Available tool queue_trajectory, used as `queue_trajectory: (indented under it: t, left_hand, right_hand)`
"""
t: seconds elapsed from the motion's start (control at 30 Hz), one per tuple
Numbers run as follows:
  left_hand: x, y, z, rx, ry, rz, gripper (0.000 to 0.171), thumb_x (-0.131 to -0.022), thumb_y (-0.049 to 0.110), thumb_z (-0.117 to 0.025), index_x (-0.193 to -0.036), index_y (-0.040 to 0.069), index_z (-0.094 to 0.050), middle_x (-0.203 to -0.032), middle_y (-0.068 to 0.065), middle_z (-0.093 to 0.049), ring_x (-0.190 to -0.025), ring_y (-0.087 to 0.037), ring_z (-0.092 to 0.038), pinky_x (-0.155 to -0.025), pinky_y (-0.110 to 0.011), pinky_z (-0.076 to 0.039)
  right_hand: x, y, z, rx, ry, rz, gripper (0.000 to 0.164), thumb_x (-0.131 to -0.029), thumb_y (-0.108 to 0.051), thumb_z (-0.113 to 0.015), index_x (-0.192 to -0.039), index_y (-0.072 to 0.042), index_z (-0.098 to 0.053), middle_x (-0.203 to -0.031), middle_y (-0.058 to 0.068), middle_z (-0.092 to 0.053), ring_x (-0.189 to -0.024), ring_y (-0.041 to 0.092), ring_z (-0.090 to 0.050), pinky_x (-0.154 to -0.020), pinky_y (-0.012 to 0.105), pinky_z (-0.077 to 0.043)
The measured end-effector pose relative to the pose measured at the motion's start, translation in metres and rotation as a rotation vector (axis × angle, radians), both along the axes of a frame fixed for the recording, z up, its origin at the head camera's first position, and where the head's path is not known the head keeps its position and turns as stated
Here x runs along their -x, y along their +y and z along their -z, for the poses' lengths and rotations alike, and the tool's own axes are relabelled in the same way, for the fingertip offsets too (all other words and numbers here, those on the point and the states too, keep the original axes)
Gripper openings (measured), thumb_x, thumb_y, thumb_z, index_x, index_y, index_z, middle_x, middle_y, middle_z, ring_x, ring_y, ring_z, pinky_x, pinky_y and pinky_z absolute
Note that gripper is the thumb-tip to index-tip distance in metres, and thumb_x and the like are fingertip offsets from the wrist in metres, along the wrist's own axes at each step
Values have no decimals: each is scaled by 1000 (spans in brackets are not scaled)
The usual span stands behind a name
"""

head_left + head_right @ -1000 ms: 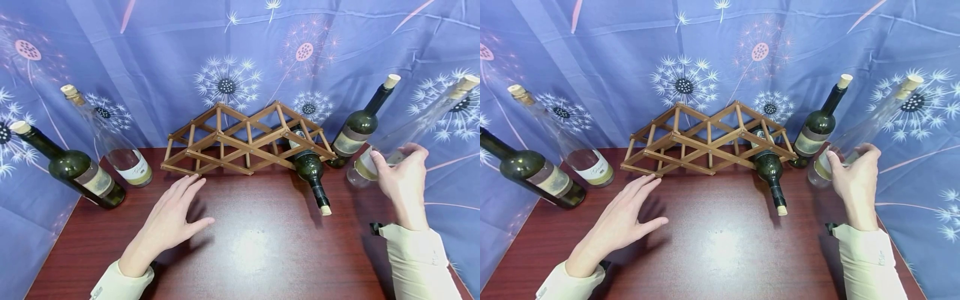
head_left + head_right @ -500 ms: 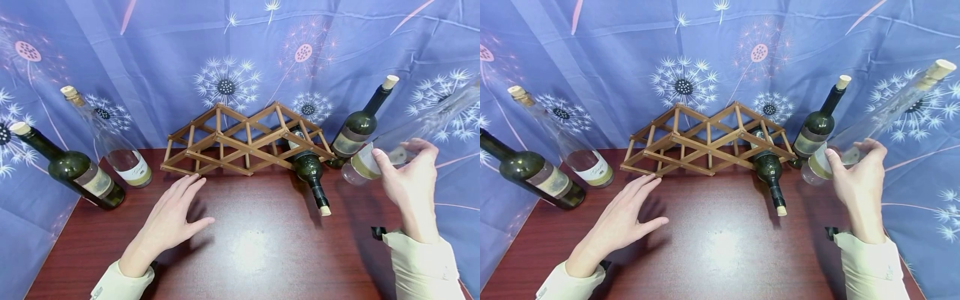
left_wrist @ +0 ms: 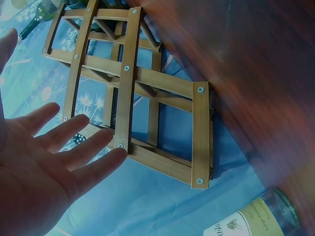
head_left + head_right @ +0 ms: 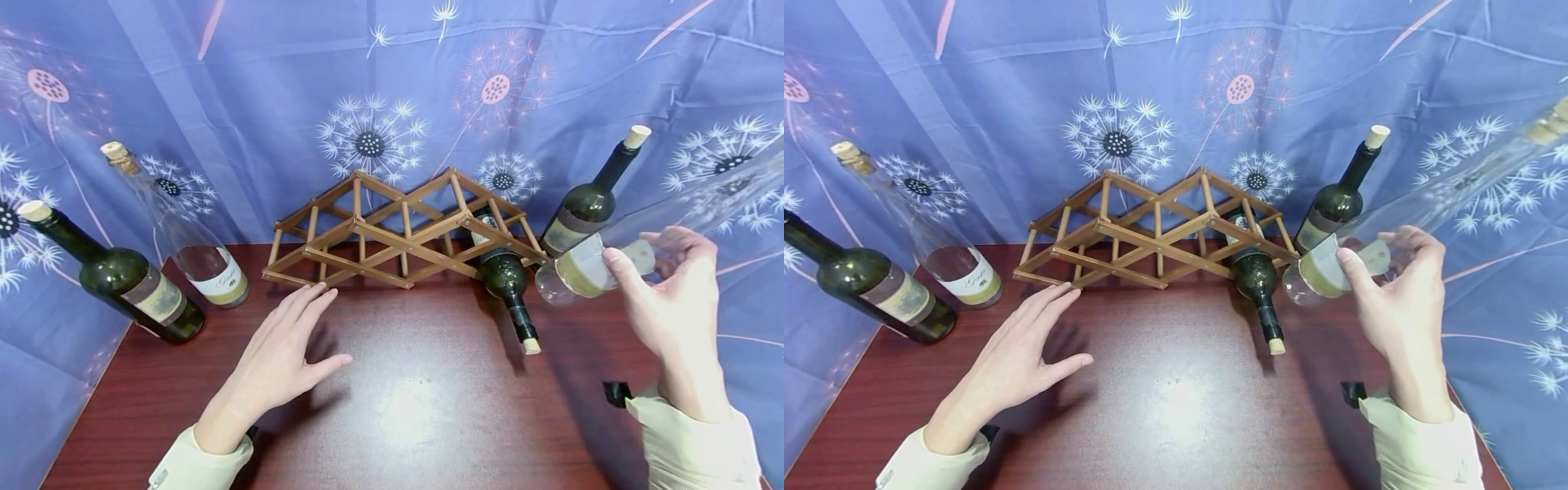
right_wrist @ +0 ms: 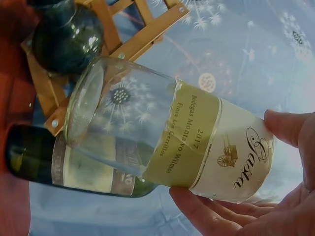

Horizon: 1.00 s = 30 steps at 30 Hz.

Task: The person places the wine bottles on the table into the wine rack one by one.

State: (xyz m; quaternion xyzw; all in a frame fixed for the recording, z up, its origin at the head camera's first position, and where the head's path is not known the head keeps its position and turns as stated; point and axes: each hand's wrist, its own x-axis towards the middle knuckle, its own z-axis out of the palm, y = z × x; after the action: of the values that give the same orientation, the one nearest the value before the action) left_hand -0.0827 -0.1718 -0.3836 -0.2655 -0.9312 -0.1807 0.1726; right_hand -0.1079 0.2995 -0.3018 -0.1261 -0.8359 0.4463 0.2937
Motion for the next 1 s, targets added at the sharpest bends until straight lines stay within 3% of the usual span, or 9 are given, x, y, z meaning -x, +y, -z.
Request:
queue_trajectory:
  t: [0.1, 0.27, 0.47, 0.73, 1.0]
  left_hand:
    - [0, 0, -1, -6, 6, 5, 93, -80, 68, -67, -153, 16, -41, -156, -4, -37, -142, -27, -33, -109, -50, -32]
    - [1, 1, -2, -16, 15, 17, 94, -79, 67, -69, -153, 16, -41, -156, -4, -37, -142, -28, -34, -110, -49, -31]
    - [1, 4, -5, -25, 17, 23, 94, -80, 65, -70, -154, 16, -39, -157, -3, -36, -142, -27, -34, -111, -47, -31]
    - [2, 10, -8, -35, 33, 35, 97, -78, 62, -74, -155, 16, -38, -157, -4, -35, -142, -26, -34, -111, -46, -31]
    - [3, 17, -10, -37, 27, 54, 100, -77, 63, -74, -157, 17, -34, -157, -3, -34, -142, -25, -33, -112, -45, -30]
  right_hand:
    - [-3, -4, -2, 1, 1, -17, 54, -85, -21, -77, -127, -19, -43, -119, -8, -58, -106, 5, -56, -84, 14, -37]
    - [-6, -11, -1, 8, 17, -70, 51, -86, -17, -76, -125, -18, -44, -118, -6, -61, -101, 5, -58, -78, 13, -38]
    - [-5, -17, 5, 28, -7, -125, 53, -87, -16, -75, -130, -18, -43, -119, -7, -62, -98, 3, -58, -79, 11, -41]
    - [-6, -30, 13, 28, -9, -211, 53, -89, -16, -74, -132, -14, -44, -122, -3, -62, -107, 5, -57, -84, 11, -40]
    - [-4, -45, 20, 175, 21, -396, 47, -89, -7, -72, -128, -7, -46, -119, 8, -61, -93, 7, -65, -75, 14, -50]
